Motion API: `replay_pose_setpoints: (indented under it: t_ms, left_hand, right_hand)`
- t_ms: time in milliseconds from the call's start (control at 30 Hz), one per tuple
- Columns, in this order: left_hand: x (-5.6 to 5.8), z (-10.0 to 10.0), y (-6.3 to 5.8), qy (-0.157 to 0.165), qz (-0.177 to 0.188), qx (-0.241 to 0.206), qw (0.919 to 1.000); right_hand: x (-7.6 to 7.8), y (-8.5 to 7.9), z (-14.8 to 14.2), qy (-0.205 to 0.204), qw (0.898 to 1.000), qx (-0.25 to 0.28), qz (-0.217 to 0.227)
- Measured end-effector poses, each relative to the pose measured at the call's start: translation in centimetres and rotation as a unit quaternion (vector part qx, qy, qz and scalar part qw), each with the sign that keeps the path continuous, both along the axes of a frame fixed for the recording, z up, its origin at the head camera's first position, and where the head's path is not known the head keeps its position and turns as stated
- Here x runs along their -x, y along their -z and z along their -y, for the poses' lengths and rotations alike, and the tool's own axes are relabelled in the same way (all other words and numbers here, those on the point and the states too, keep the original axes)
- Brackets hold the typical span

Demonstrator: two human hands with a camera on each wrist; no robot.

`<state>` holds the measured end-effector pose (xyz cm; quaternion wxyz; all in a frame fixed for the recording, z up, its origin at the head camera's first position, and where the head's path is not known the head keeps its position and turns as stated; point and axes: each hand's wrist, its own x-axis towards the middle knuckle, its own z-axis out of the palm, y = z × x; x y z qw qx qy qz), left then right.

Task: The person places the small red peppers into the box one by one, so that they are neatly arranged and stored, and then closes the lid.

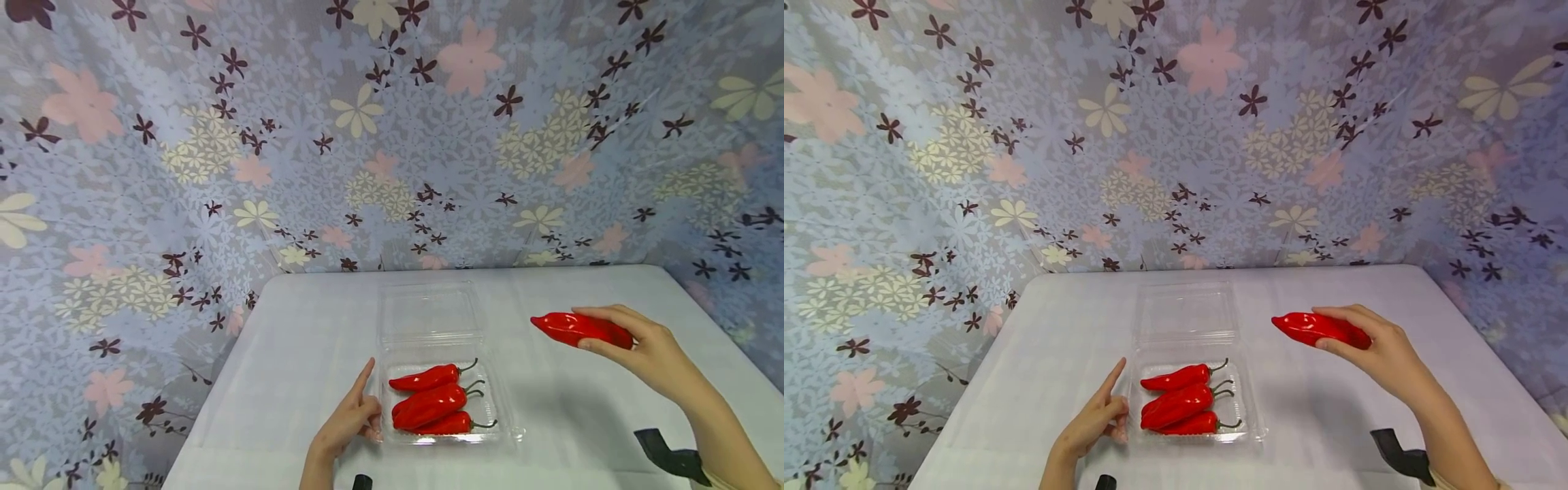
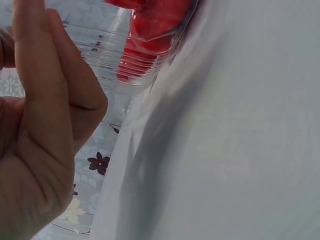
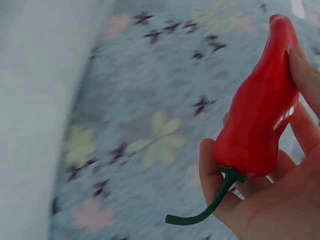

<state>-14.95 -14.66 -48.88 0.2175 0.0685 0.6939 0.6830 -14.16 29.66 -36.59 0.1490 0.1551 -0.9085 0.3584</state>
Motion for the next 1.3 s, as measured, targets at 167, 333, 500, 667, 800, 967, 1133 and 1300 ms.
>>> replay_pose_setpoints:
  t_ms: [167,333,500,667,800,967,1133,1300]
  left_hand:
    - [0.1,-0.1,-0.1,0.001,-0.002,-0.001,1.0000]
    - [0.2,-0.2,0.0,0.005,0.002,-0.012,0.9999]
    - [0.3,-0.3,0.1,0.010,0.005,-0.027,0.9996]
    - [0.2,-0.5,0.3,0.009,0.008,-0.040,0.9991]
    - [0.1,-0.6,0.4,0.003,0.008,-0.041,0.9991]
    - [0.1,-0.9,0.4,-0.001,0.015,-0.044,0.9989]
    - [0.0,-1.1,0.3,-0.003,0.017,-0.045,0.9988]
    - [-0.1,-1.1,0.3,0.000,0.017,-0.051,0.9985]
  right_hand:
    - [2.5,-2.6,2.7,-0.042,0.999,0.004,-0.019]
    - [4.5,-3.5,5.8,-0.096,0.995,0.009,-0.004]
    - [6.3,-3.3,8.6,-0.163,0.987,0.007,0.001]
    - [8.0,-2.5,10.9,-0.203,0.979,-0.009,0.023]
    - [8.9,-1.5,12.3,-0.227,0.972,-0.002,0.060]
    - [9.3,0.2,13.7,-0.257,0.960,0.010,0.107]
    - [8.9,2.2,14.9,-0.285,0.946,-0.020,0.153]
    - [8.4,3.9,15.5,-0.303,0.937,-0.048,0.168]
